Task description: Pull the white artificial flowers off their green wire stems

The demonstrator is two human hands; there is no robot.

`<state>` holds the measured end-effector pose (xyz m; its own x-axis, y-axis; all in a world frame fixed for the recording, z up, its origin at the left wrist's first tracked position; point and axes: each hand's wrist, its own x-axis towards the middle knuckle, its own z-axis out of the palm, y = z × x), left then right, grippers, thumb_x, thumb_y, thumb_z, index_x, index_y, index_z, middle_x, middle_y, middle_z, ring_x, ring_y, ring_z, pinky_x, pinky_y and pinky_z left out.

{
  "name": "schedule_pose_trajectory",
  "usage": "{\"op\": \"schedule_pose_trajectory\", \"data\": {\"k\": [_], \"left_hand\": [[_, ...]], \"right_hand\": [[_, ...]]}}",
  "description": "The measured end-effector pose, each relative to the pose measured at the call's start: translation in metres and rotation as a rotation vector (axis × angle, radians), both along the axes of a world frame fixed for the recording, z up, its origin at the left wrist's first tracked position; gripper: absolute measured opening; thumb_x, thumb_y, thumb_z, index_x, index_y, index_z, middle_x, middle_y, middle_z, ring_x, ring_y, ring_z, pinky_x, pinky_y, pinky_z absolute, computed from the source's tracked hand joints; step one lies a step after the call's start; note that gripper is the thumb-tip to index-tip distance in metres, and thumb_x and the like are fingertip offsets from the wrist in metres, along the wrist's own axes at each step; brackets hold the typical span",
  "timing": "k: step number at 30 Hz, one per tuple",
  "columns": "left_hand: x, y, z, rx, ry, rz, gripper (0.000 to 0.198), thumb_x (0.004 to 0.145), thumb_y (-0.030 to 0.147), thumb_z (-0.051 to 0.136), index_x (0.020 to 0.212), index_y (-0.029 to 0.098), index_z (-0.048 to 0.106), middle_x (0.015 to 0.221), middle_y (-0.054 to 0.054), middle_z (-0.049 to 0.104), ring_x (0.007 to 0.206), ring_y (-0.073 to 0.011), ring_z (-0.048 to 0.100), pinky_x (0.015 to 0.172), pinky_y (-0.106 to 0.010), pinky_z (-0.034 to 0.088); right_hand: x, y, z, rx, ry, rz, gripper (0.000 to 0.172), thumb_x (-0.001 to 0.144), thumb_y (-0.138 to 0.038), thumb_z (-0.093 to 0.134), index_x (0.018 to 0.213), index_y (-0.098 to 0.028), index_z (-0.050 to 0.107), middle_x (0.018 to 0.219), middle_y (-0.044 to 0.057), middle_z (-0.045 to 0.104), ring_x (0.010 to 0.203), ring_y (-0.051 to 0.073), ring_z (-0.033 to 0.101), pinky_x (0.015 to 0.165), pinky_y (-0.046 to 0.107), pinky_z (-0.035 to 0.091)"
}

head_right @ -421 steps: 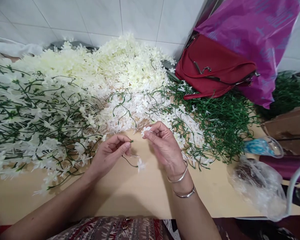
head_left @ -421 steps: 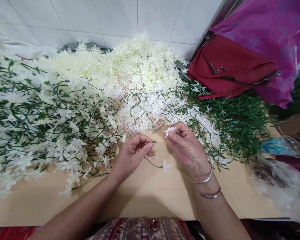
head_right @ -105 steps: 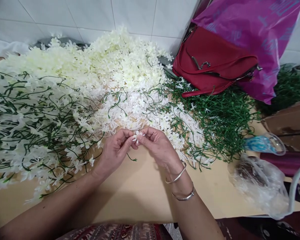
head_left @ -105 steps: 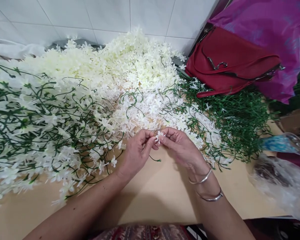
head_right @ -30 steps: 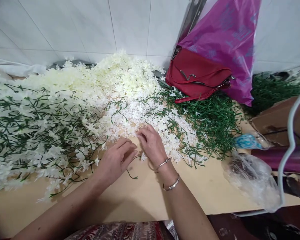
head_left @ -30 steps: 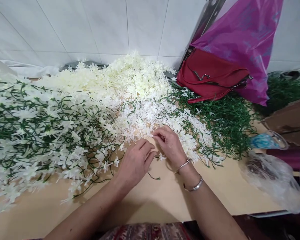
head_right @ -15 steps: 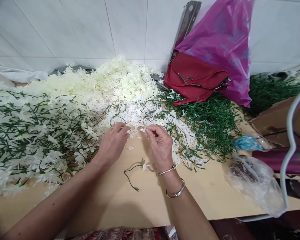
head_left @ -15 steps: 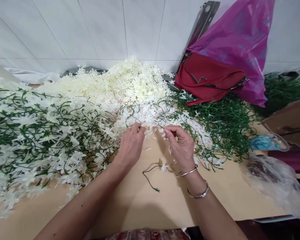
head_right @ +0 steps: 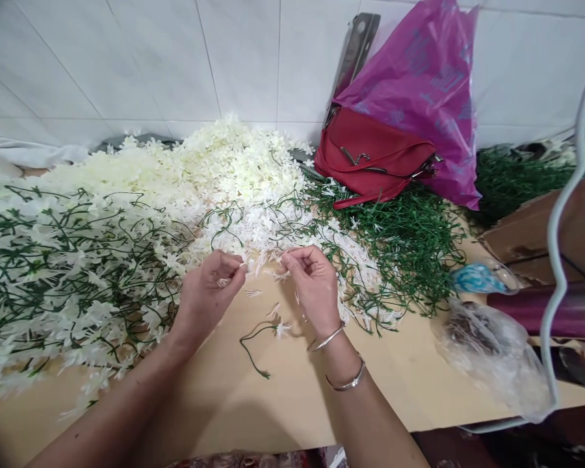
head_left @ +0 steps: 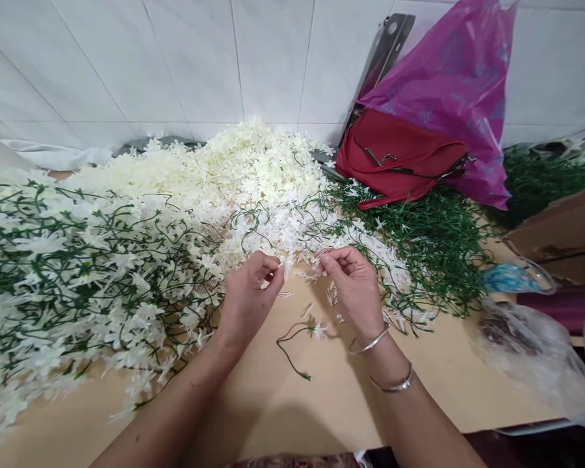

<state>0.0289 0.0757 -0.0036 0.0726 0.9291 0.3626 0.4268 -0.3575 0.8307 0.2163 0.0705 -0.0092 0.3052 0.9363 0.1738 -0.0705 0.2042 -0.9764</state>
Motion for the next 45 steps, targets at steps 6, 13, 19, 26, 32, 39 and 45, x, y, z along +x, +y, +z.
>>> {"op": "schedule_pose_trajectory", "data": {"k": [6,13,19,26,32,39,45], "left_hand": [[0.006,-0.004,-0.011,-0.309,-0.458,-0.113,0.018,0.089,0.031,0.075,0.102,0.019,0.069,0.086,-0.001,0.075,0.078,-0.0136,0.072,0.072,-0.023,0.058],[0.007,-0.006,-0.004,-0.374,-0.471,-0.049,0.022,0.09,0.039,0.075,0.095,0.018,0.074,0.082,-0.002,0.079,0.078,-0.015,0.074,0.074,-0.024,0.059],[0.012,-0.011,-0.001,-0.392,-0.531,-0.112,0.021,0.091,0.038,0.075,0.094,0.018,0.077,0.083,-0.003,0.08,0.078,-0.0169,0.076,0.076,-0.027,0.063],[0.011,-0.013,-0.008,-0.234,-0.409,-0.107,0.013,0.095,0.032,0.071,0.097,0.021,0.076,0.086,-0.002,0.079,0.083,-0.0166,0.076,0.079,-0.027,0.062],[0.013,-0.017,-0.008,-0.212,-0.374,-0.113,0.013,0.099,0.032,0.066,0.102,0.02,0.071,0.089,-0.002,0.08,0.085,-0.0172,0.078,0.079,-0.026,0.062],[0.017,-0.019,-0.011,-0.184,-0.34,-0.137,0.015,0.101,0.034,0.063,0.104,0.021,0.07,0.097,-0.005,0.08,0.089,-0.019,0.077,0.083,-0.03,0.062],[0.013,-0.019,-0.012,-0.135,-0.197,-0.063,0.016,0.103,0.032,0.059,0.111,0.022,0.067,0.102,-0.006,0.08,0.092,-0.0197,0.078,0.081,-0.03,0.061]], "right_hand": [[-0.009,-0.001,-0.001,-0.086,0.231,0.175,0.024,0.076,-0.028,0.089,0.087,-0.024,0.068,0.09,-0.001,0.078,0.075,0.013,0.072,0.081,0.029,0.057],[-0.02,-0.011,0.004,0.048,-0.02,0.046,0.018,0.079,-0.02,0.086,0.088,-0.025,0.071,0.086,-0.001,0.075,0.084,0.015,0.069,0.082,0.03,0.055],[-0.027,-0.018,0.001,0.112,-0.285,-0.029,0.012,0.085,-0.018,0.08,0.088,-0.025,0.071,0.084,-0.001,0.073,0.082,0.017,0.068,0.082,0.034,0.054],[-0.03,-0.022,0.001,0.141,-0.48,-0.065,0.009,0.089,-0.02,0.076,0.09,-0.026,0.069,0.085,-0.001,0.074,0.082,0.018,0.069,0.085,0.037,0.055],[-0.036,-0.022,-0.001,0.124,-0.389,-0.097,0.014,0.087,-0.019,0.078,0.091,-0.025,0.066,0.084,-0.002,0.072,0.081,0.017,0.069,0.081,0.034,0.056],[-0.041,-0.024,-0.003,0.097,-0.359,-0.181,0.018,0.086,-0.023,0.077,0.092,-0.025,0.06,0.084,-0.001,0.068,0.08,0.018,0.069,0.08,0.036,0.057],[-0.044,-0.022,-0.004,0.073,-0.31,-0.132,0.022,0.084,-0.022,0.078,0.094,-0.025,0.058,0.084,-0.002,0.068,0.077,0.016,0.067,0.079,0.034,0.056]]}}
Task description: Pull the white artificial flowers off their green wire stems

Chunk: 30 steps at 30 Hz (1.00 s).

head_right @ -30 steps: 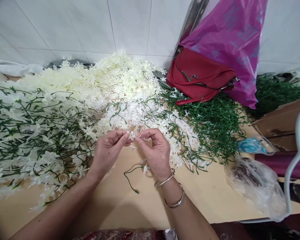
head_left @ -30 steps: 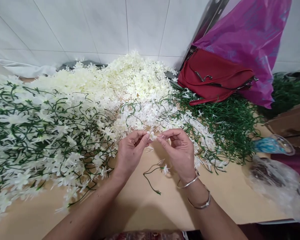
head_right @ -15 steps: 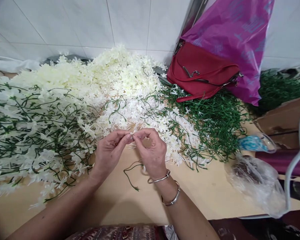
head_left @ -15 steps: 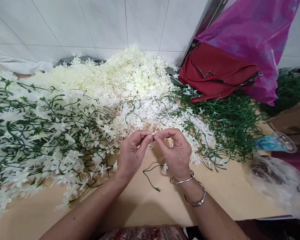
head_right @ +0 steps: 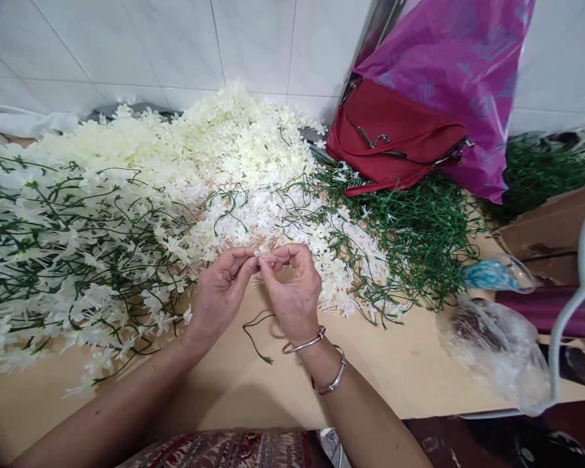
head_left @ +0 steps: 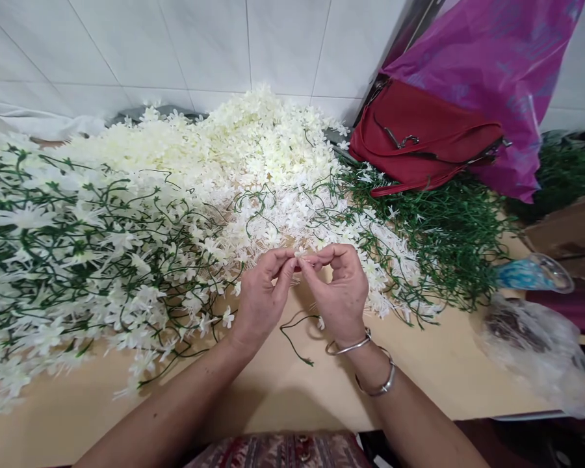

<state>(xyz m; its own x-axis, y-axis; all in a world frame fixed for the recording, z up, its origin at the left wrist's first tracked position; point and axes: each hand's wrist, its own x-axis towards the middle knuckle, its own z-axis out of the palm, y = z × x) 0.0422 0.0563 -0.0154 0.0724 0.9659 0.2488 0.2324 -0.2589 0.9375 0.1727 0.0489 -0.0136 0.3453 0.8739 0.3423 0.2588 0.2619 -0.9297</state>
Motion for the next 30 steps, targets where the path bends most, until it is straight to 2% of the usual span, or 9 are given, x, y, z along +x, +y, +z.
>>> {"op": "schedule_pose_trajectory", "data": {"k": [5,8,10,14,22,27,30], "left_hand": [[-0.001,-0.001,0.005,0.145,0.17,0.0,0.013,0.103,0.025,0.056,0.109,0.023,0.068,0.101,-0.004,0.08,0.091,-0.0173,0.077,0.081,-0.028,0.059],[0.0,0.0,0.0,0.044,0.036,0.007,0.017,0.102,0.029,0.059,0.117,0.022,0.064,0.103,-0.006,0.079,0.094,-0.0183,0.077,0.086,-0.03,0.06],[0.002,0.002,-0.005,-0.064,-0.105,-0.035,0.024,0.101,0.033,0.061,0.122,0.021,0.062,0.105,-0.007,0.08,0.098,-0.0199,0.078,0.09,-0.032,0.061],[0.005,0.004,-0.012,-0.167,-0.297,-0.113,0.022,0.099,0.036,0.066,0.113,0.019,0.068,0.108,-0.009,0.08,0.101,-0.0213,0.078,0.095,-0.036,0.062],[0.008,0.006,-0.008,-0.232,-0.415,-0.092,0.02,0.093,0.033,0.073,0.106,0.018,0.072,0.104,-0.005,0.082,0.1,-0.0195,0.078,0.098,-0.037,0.062],[0.008,0.005,-0.011,-0.2,-0.389,-0.063,0.018,0.094,0.031,0.072,0.107,0.019,0.073,0.105,-0.005,0.082,0.098,-0.0178,0.077,0.097,-0.035,0.062],[0.008,0.004,-0.011,-0.196,-0.391,-0.09,0.018,0.095,0.032,0.071,0.108,0.018,0.073,0.108,-0.006,0.081,0.102,-0.0188,0.077,0.099,-0.037,0.062]], "right_hand": [[0.0,0.001,0.002,-0.003,0.054,-0.007,0.025,0.083,-0.022,0.079,0.095,-0.025,0.057,0.083,-0.002,0.068,0.079,0.016,0.068,0.082,0.035,0.057],[0.0,0.003,0.002,-0.041,0.153,0.043,0.028,0.081,-0.021,0.08,0.094,-0.025,0.055,0.082,-0.003,0.068,0.079,0.016,0.069,0.082,0.034,0.057],[0.002,0.005,0.003,-0.059,0.22,0.054,0.029,0.079,-0.02,0.08,0.093,-0.024,0.055,0.08,-0.003,0.067,0.079,0.015,0.069,0.081,0.033,0.057],[0.004,0.007,0.005,-0.081,0.257,0.043,0.03,0.077,-0.022,0.081,0.091,-0.024,0.055,0.078,-0.004,0.067,0.077,0.015,0.067,0.078,0.031,0.057],[0.003,0.007,0.001,-0.062,0.144,0.01,0.027,0.081,-0.021,0.078,0.092,-0.025,0.055,0.08,-0.003,0.067,0.077,0.015,0.067,0.079,0.032,0.057],[0.001,0.007,-0.003,-0.044,0.082,0.002,0.025,0.081,-0.019,0.078,0.092,-0.025,0.057,0.081,-0.003,0.068,0.078,0.015,0.067,0.08,0.034,0.055],[0.001,0.007,-0.002,-0.033,0.107,-0.008,0.025,0.081,-0.02,0.079,0.091,-0.025,0.057,0.08,-0.003,0.067,0.077,0.015,0.067,0.081,0.034,0.056]]}}
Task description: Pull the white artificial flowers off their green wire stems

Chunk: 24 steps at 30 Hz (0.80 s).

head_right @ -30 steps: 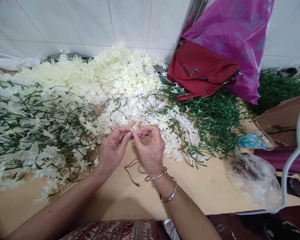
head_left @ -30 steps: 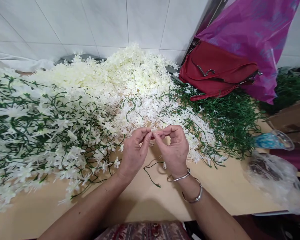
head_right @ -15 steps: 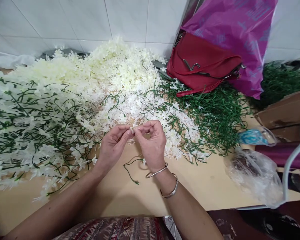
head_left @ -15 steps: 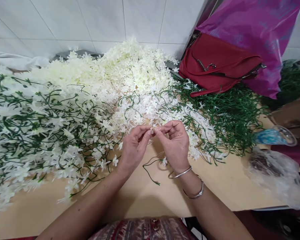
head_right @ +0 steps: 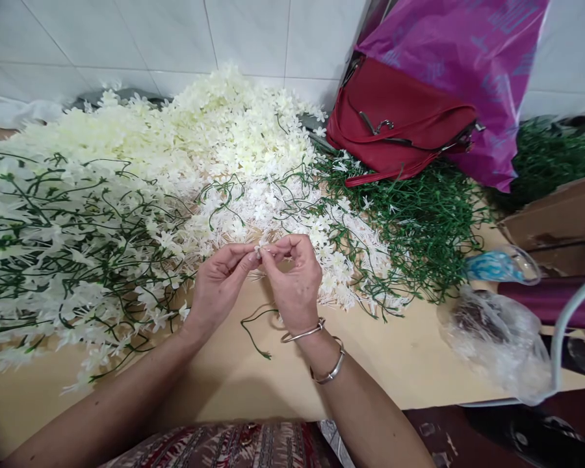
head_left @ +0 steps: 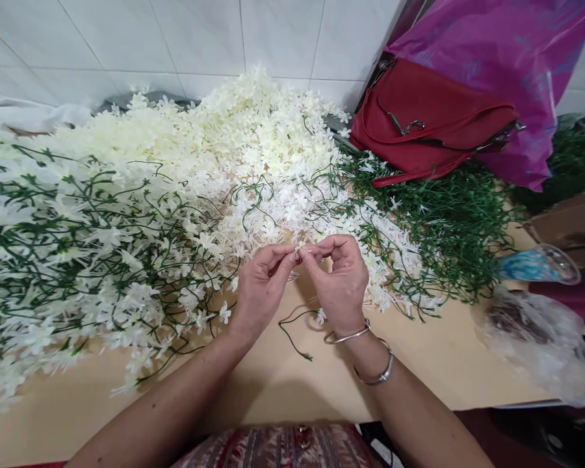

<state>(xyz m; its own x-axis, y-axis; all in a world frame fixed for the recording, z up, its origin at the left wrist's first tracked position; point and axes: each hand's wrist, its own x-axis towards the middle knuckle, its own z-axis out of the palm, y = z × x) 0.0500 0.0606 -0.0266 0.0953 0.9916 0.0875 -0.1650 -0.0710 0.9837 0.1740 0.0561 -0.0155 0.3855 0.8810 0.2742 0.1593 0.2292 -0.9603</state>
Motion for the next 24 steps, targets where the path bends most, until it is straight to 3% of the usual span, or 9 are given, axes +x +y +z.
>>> {"op": "schedule_pose_trajectory", "data": {"k": [10,19,24], "left_hand": [[0.002,-0.001,-0.001,-0.058,-0.031,0.0,0.027,0.095,0.037,0.073,0.113,0.017,0.067,0.102,-0.008,0.082,0.099,-0.0212,0.079,0.096,-0.037,0.063],[-0.002,-0.003,-0.004,0.129,0.224,0.045,0.018,0.1,0.033,0.065,0.113,0.021,0.069,0.107,-0.007,0.079,0.102,-0.0203,0.077,0.093,-0.032,0.061],[-0.005,-0.001,-0.004,0.268,0.304,0.046,0.011,0.102,0.027,0.062,0.109,0.023,0.07,0.103,-0.005,0.076,0.098,-0.018,0.074,0.09,-0.031,0.058]], "right_hand": [[0.003,0.002,0.005,-0.078,0.236,0.025,0.033,0.075,-0.023,0.083,0.091,-0.024,0.054,0.078,-0.004,0.069,0.074,0.014,0.066,0.075,0.03,0.056],[0.002,0.002,0.003,-0.086,0.239,0.099,0.03,0.077,-0.021,0.083,0.091,-0.024,0.056,0.082,-0.003,0.069,0.078,0.014,0.065,0.079,0.03,0.053],[0.019,0.008,0.0,-0.139,0.211,0.204,0.033,0.077,-0.022,0.084,0.105,-0.025,0.069,0.092,-0.001,0.07,0.087,0.015,0.065,0.085,0.032,0.054]]}}
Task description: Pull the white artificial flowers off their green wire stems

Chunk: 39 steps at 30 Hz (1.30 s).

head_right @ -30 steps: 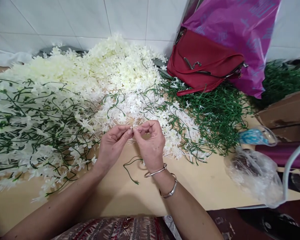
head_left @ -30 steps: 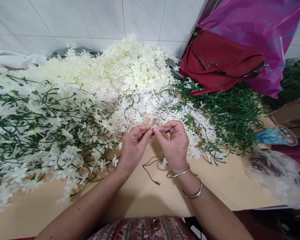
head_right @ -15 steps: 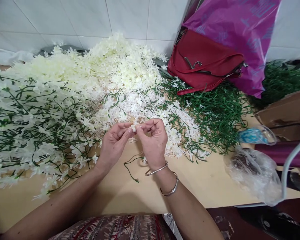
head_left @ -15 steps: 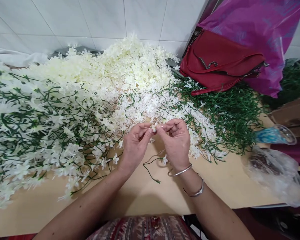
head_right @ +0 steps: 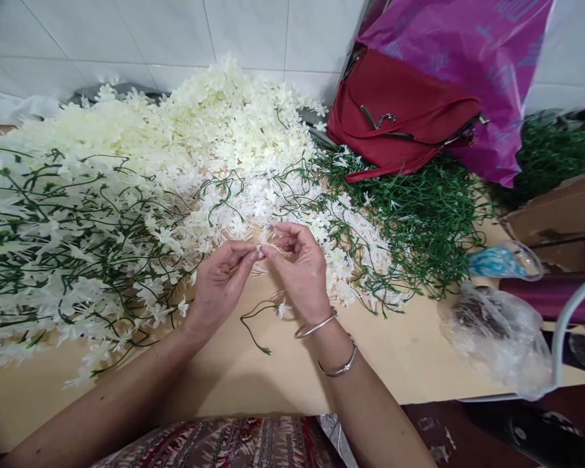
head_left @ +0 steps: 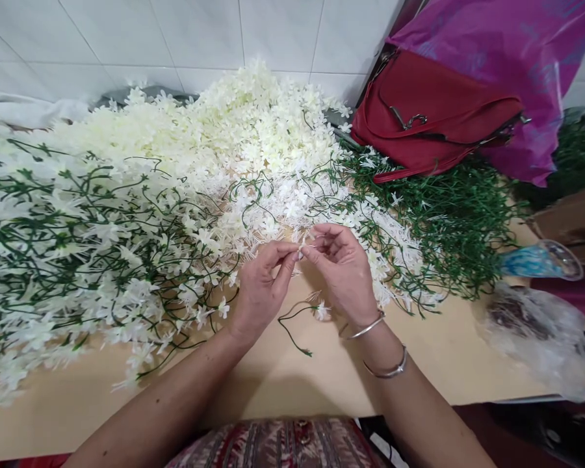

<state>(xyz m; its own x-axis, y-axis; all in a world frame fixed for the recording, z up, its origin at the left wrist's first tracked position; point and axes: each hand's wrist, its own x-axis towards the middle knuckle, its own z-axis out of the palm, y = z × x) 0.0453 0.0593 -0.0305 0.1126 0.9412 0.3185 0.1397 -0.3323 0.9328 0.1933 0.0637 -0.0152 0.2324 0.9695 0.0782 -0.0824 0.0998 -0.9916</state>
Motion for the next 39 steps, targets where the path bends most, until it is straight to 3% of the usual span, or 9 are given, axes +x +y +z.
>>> {"op": "schedule_pose_trajectory", "data": {"k": [4,6,15,22,29,33,35,37,39], "left_hand": [[-0.002,0.0,0.005,0.047,0.052,-0.041,0.013,0.103,0.022,0.058,0.114,0.023,0.065,0.107,-0.004,0.075,0.101,-0.0168,0.074,0.089,-0.029,0.057],[-0.002,-0.001,0.006,0.023,0.059,-0.034,0.014,0.103,0.023,0.059,0.117,0.023,0.061,0.109,-0.005,0.075,0.102,-0.017,0.075,0.09,-0.029,0.057],[-0.001,-0.003,0.004,0.007,-0.046,-0.003,0.012,0.101,0.029,0.064,0.109,0.022,0.069,0.102,-0.005,0.075,0.095,-0.0173,0.072,0.089,-0.031,0.057],[-0.004,-0.003,0.01,0.006,-0.066,-0.005,0.009,0.1,0.027,0.065,0.106,0.023,0.071,0.099,-0.004,0.076,0.092,-0.017,0.073,0.086,-0.031,0.057],[0.0,-0.003,0.007,-0.073,-0.084,-0.023,0.009,0.1,0.028,0.065,0.105,0.022,0.068,0.1,-0.005,0.076,0.092,-0.0172,0.073,0.086,-0.032,0.058],[-0.004,-0.002,0.019,0.018,0.025,0.009,0.015,0.098,0.023,0.065,0.112,0.02,0.063,0.106,-0.006,0.073,0.093,-0.0163,0.072,0.087,-0.032,0.057],[-0.011,-0.002,0.032,0.068,0.164,-0.109,0.009,0.097,0.021,0.065,0.106,0.02,0.065,0.096,-0.004,0.071,0.083,-0.0149,0.069,0.081,-0.03,0.055],[-0.02,-0.006,0.045,0.063,0.321,-0.417,0.005,0.095,0.021,0.069,0.1,0.022,0.069,0.09,-0.002,0.072,0.076,-0.0138,0.067,0.072,-0.027,0.053],[-0.028,-0.013,0.052,0.067,0.486,-0.699,0.011,0.091,0.02,0.075,0.1,0.022,0.072,0.096,-0.003,0.074,0.083,-0.0164,0.068,0.073,-0.027,0.052]], "right_hand": [[0.01,0.003,-0.001,-0.023,0.041,0.213,0.013,0.08,-0.027,0.084,0.089,-0.023,0.075,0.11,0.005,0.074,0.104,0.019,0.068,0.096,0.038,0.055],[0.01,0.002,0.0,0.026,0.04,0.235,0.01,0.082,-0.025,0.083,0.083,-0.023,0.073,0.112,0.005,0.076,0.109,0.021,0.069,0.1,0.04,0.054],[0.006,-0.004,0.002,0.296,-0.22,0.072,0.011,0.088,-0.015,0.076,0.086,-0.026,0.075,0.099,0.002,0.074,0.099,0.02,0.069,0.096,0.04,0.053],[0.0,-0.007,0.0,0.298,-0.177,0.054,0.009,0.089,-0.018,0.077,0.087,-0.026,0.073,0.094,0.002,0.073,0.094,0.02,0.069,0.089,0.038,0.053],[-0.001,-0.003,0.002,0.25,-0.127,0.004,0.013,0.085,-0.021,0.08,0.086,-0.024,0.068,0.093,0.001,0.07,0.089,0.018,0.067,0.084,0.034,0.054],[0.011,0.001,0.006,0.234,-0.118,-0.082,0.017,0.084,-0.026,0.082,0.086,-0.023,0.065,0.093,0.001,0.069,0.089,0.017,0.065,0.087,0.035,0.053],[0.02,0.003,0.008,0.239,-0.139,-0.134,0.018,0.084,-0.028,0.082,0.085,-0.023,0.065,0.092,0.001,0.068,0.088,0.017,0.064,0.088,0.035,0.052],[0.028,0.004,0.008,0.23,-0.15,-0.166,0.019,0.084,-0.031,0.082,0.086,-0.024,0.065,0.09,0.001,0.066,0.087,0.017,0.063,0.087,0.034,0.052],[0.033,0.005,0.007,0.208,-0.146,-0.17,0.021,0.084,-0.033,0.083,0.088,-0.025,0.065,0.088,0.0,0.065,0.084,0.016,0.061,0.083,0.032,0.052]]}}
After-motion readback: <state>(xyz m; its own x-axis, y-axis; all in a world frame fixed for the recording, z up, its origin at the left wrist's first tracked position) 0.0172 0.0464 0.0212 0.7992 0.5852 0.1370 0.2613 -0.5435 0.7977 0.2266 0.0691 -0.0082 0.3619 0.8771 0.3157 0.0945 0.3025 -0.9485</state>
